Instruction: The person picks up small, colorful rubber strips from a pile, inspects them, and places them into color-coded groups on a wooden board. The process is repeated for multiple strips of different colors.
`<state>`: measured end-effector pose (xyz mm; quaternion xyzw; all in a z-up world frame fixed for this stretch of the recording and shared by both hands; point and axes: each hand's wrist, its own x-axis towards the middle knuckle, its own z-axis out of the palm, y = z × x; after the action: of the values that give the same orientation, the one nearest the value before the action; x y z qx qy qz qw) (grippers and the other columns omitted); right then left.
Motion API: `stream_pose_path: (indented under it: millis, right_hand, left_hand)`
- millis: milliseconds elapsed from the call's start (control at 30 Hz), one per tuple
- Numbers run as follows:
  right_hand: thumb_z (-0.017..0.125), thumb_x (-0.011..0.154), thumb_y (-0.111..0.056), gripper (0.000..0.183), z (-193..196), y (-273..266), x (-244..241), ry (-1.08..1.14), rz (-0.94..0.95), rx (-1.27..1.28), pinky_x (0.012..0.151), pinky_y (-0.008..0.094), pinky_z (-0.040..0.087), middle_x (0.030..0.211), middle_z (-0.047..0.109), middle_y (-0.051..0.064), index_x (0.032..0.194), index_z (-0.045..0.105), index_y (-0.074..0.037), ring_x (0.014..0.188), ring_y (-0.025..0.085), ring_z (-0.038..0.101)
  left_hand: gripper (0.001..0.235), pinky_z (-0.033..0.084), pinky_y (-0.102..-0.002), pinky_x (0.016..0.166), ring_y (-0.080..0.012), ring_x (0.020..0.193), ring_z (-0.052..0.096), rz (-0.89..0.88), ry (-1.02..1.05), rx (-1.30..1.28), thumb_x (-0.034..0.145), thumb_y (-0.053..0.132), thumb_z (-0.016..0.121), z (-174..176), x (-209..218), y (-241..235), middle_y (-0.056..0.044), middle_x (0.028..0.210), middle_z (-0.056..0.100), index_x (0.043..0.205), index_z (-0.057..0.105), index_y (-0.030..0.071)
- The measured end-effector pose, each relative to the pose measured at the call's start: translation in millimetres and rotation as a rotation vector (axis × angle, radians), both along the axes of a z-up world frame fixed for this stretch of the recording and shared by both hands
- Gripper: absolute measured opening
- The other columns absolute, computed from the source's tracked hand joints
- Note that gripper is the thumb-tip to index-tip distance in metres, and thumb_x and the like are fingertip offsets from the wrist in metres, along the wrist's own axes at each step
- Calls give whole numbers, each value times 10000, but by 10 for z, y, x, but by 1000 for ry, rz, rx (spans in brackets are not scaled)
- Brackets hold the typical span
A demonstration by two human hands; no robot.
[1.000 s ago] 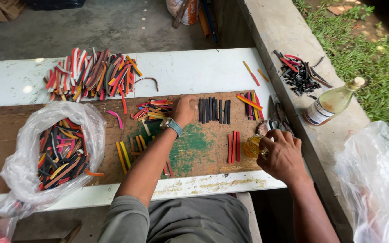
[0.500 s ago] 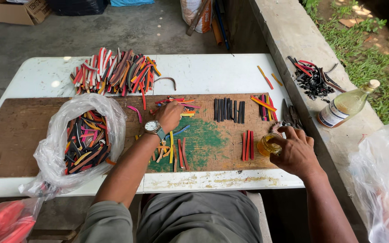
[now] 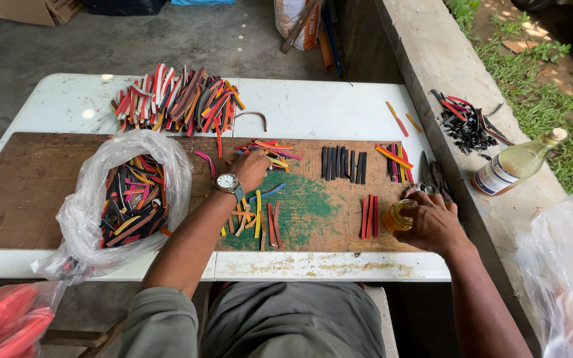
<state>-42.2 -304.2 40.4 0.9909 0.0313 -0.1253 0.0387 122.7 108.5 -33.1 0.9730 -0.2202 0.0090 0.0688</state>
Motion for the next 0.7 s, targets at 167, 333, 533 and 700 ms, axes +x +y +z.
stream_pose_path:
  millis: [167,333,533,700]
  right_hand:
    - [846,692,-510,568,76,26,17,43,-3,20,1134,451,314,1539,437,-55,1221,755,-326,1361,237,398]
    - [833,691,-506,649,250,-106,-185,-120,37,91,1113,485,306,1482,479,-47,1316,719,-374,1358,250,404]
    - [808,688,-471,553,156,-148,-557,-405,31,207,1039,491,384,1471,542,14,1225,736,-357,1296,325,502]
    - [815,684,-461,491,128,-125,-599,-440,30,187,1073,480,409,1449,573,4,1163,761,-370,1283,317,522]
  left_hand:
    - [56,574,-475,886,-364,994,672,8,-25,118,870,22,684,-162,145,12,-209,1146,612,845,717,-16]
    - [110,562,-513,855,-404,994,668,-67,-242,-180,871,-25,610,-104,80,79,-208,1111,635,959,674,-18]
    - [307,549,-543,715,-457,902,657,165,-190,-361,950,-30,529,188,-67,88,-236,1056,660,1250,581,2]
    - [204,590,-421,752,-314,901,734,214,-224,-724,939,10,607,405,-136,14,-169,1027,737,1118,696,49]
